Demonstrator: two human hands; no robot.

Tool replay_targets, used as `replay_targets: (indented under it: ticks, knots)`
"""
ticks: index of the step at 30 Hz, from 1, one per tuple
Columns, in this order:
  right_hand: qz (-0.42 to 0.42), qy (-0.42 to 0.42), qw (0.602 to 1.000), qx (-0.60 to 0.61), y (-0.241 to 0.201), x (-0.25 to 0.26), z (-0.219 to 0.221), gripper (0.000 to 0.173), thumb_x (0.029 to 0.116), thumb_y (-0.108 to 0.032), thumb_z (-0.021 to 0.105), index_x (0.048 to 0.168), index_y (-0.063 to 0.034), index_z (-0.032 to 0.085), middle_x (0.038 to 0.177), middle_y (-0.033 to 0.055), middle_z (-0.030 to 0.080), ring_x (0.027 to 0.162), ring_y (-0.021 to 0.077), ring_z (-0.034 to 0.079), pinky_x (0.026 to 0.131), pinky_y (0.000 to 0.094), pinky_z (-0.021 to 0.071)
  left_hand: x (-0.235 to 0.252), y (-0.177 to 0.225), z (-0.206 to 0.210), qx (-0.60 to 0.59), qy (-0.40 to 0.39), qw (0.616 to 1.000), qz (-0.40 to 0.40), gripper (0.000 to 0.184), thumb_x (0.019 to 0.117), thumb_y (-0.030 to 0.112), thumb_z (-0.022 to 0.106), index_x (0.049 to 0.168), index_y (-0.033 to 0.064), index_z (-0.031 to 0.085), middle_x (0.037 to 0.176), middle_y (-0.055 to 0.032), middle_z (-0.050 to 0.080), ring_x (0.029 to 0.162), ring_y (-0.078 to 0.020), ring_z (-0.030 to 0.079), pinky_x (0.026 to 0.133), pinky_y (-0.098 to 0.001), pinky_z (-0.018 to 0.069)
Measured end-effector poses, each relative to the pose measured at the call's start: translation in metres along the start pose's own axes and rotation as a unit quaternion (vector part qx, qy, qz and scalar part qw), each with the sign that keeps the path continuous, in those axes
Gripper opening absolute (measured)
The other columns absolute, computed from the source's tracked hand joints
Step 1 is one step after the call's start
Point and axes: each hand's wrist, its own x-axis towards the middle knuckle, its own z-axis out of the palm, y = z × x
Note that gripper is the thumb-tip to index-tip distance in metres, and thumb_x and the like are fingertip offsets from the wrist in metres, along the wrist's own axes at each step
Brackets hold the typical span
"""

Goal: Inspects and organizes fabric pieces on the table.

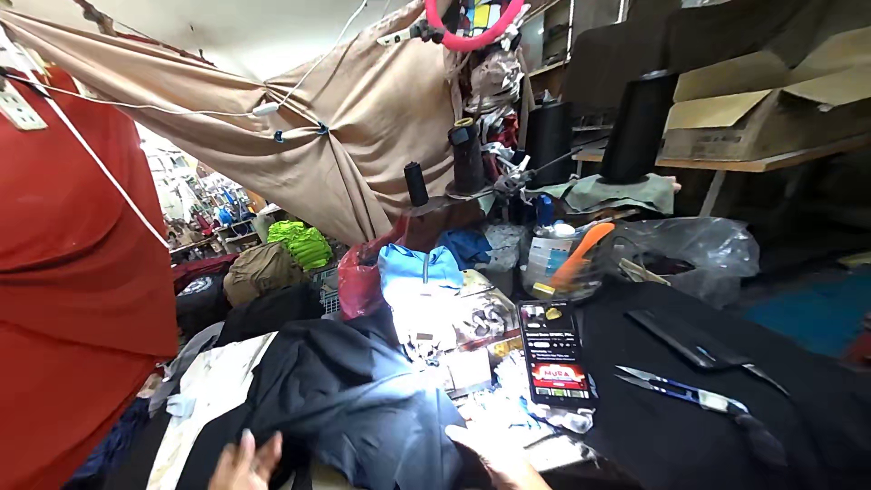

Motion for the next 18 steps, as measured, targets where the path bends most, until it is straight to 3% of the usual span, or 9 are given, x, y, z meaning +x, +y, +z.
replay_targets:
  ticks: [2,3,5,6,9,10,13,15,18]
  knots:
    - [0.001,-0.018,0.999,-0.043,0.008,-0.004,0.004,0.034,0.0848,-0.012,0.077,0.115,-0.0022,0.066,0.098,0.0067,0.071,0.09,0.0124,0.069,0.084,0.0337,0.0577,0.034,0.017,0.014,0.035,-0.06,0.994,0.09,0.042,0.1059,0.011,0.045,0.143,-0.008,0.038,0.137,-0.0151,0.056,0.12,-0.0181,0.062,0.103,-0.0378,0.0529]
    - [-0.005,-0.025,0.998,-0.061,0.013,-0.005,0.005,0.03,0.0849,-0.015,0.077,0.111,-0.0029,0.068,0.094,0.0054,0.071,0.087,0.0117,0.068,0.082,0.0336,0.0578,0.038,0.016,0.025,0.081,-0.099,0.986,0.105,0.047,0.1034,0.011,0.049,0.146,-0.0077,0.038,0.144,-0.0193,0.052,0.126,-0.0232,0.058,0.106,-0.0415,0.0501]
    - [-0.023,-0.028,0.994,-0.101,0.021,-0.012,0.006,0.021,0.0864,-0.018,0.075,0.1,-0.0034,0.069,0.085,0.0026,0.066,0.08,0.0099,0.062,0.077,0.0326,0.0531,0.021,-0.002,0.053,0.18,-0.16,0.968,0.07,0.036,0.099,0.01,0.056,0.131,-0.0057,0.053,0.12,-0.0175,0.066,0.1,-0.0233,0.07,0.084,-0.0405,0.0606]
    - [-0.024,-0.018,0.994,-0.109,0.021,-0.02,0.006,0.023,0.0874,-0.017,0.076,0.103,-0.0007,0.072,0.09,0.0069,0.069,0.085,0.0132,0.065,0.083,0.0358,0.0546,0.008,-0.014,0.068,0.236,-0.202,0.951,0.008,0.031,0.0997,0.012,0.06,0.126,-0.0043,0.06,0.112,-0.017,0.07,0.089,-0.024,0.073,0.075,-0.0408,0.0628]
    - [0.005,0.008,0.993,-0.116,0.02,-0.048,0.004,0.049,0.09,-0.016,0.074,0.132,0.0076,0.062,0.119,0.0212,0.07,0.114,0.0243,0.067,0.104,0.0438,0.051,-0.027,-0.063,0.089,0.333,-0.328,0.878,-0.103,0.048,0.0967,0.027,0.069,0.133,-0.0017,0.056,0.112,-0.0181,0.07,0.091,-0.0238,0.072,0.079,-0.0421,0.0605]
    - [0.013,0.021,0.994,-0.11,0.02,-0.056,0.002,0.053,0.0898,-0.015,0.075,0.135,0.0085,0.06,0.12,0.0219,0.07,0.113,0.0241,0.068,0.103,0.0433,0.052,-0.034,-0.079,0.088,0.334,-0.352,0.871,-0.08,0.053,0.0941,0.029,0.072,0.133,-0.003,0.055,0.106,-0.0164,0.072,0.089,-0.0208,0.071,0.08,-0.0398,0.0587]
    - [0.009,0.064,0.993,-0.095,0.023,-0.071,-0.006,0.03,0.0884,-0.013,0.075,0.111,0.0071,0.071,0.095,0.0142,0.074,0.086,0.0165,0.071,0.081,0.0379,0.0595,-0.044,-0.102,0.086,0.35,-0.387,0.853,-0.007,0.046,0.0911,0.035,0.074,0.115,-0.0031,0.065,0.086,-0.007,0.067,0.076,-0.012,0.061,0.075,-0.0327,0.0521]
    - [-0.028,0.076,0.992,-0.092,0.021,-0.075,-0.009,0.019,0.0898,-0.009,0.072,0.101,0.0051,0.073,0.086,0.0085,0.074,0.076,0.0103,0.069,0.074,0.0324,0.0593,-0.048,-0.103,0.083,0.353,-0.395,0.848,0.027,0.043,0.0896,0.036,0.075,0.107,-0.0029,0.071,0.093,-0.0127,0.069,0.082,-0.0175,0.064,0.079,-0.0366,0.0532]
    - [-0.079,0.103,0.989,-0.075,0.011,-0.083,-0.008,0.015,0.0868,-0.005,0.074,0.099,0.0048,0.073,0.084,0.0049,0.074,0.074,0.0055,0.069,0.073,0.0271,0.0595,-0.066,-0.084,0.075,0.323,-0.342,0.874,0.119,0.035,0.0881,0.034,0.076,0.098,0.0008,0.074,0.096,-0.01,0.072,0.089,-0.016,0.069,0.084,-0.0355,0.0569]
